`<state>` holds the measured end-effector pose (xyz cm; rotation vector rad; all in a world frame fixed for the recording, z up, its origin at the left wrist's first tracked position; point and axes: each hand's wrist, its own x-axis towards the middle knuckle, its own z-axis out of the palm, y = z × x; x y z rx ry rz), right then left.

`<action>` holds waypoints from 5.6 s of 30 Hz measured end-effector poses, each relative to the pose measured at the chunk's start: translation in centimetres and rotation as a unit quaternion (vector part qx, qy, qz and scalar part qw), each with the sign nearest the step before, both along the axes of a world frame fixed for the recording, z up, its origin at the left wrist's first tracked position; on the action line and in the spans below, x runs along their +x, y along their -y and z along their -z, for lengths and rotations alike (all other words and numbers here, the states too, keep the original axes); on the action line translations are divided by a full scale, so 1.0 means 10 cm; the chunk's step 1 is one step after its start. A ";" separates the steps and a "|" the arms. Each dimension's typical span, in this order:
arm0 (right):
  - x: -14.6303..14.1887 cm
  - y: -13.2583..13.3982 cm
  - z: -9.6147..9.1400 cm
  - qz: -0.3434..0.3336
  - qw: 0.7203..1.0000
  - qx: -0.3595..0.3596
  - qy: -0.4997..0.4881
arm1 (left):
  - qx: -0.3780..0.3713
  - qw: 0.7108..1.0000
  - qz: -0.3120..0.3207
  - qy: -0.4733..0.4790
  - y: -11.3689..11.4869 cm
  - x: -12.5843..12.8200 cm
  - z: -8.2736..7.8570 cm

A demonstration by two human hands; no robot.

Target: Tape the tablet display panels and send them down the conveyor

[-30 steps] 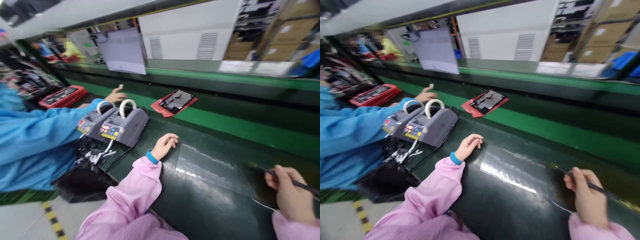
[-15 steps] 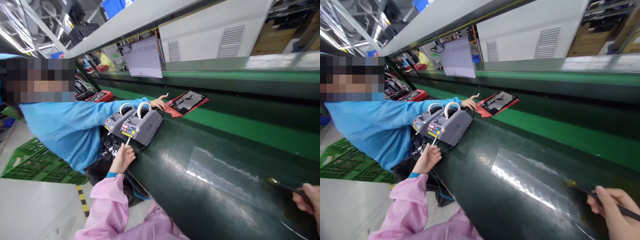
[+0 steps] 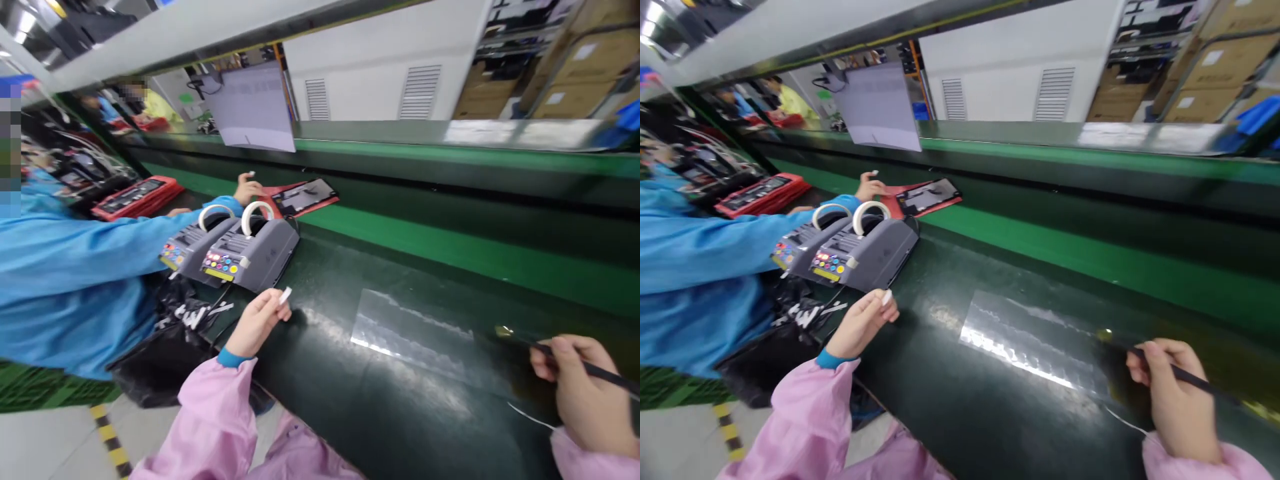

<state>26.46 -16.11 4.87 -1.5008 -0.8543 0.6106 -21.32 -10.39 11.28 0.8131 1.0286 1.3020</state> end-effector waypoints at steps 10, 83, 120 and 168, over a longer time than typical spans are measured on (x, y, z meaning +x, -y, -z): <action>-0.26 -0.04 -0.24 -0.025 0.991 0.117 0.053 | 0.017 0.974 0.208 0.086 -0.89 1.56 0.39; -0.68 -0.52 -0.23 -0.070 0.967 0.018 -0.243 | -0.040 0.955 0.262 0.134 -1.04 1.72 0.39; -0.68 -0.51 -0.20 -0.089 0.972 0.013 -0.216 | 0.004 0.955 0.282 0.094 -1.03 1.74 0.43; -0.94 -0.36 -0.28 -0.417 0.836 0.050 0.353 | -0.004 0.952 0.291 0.089 -1.02 1.74 0.42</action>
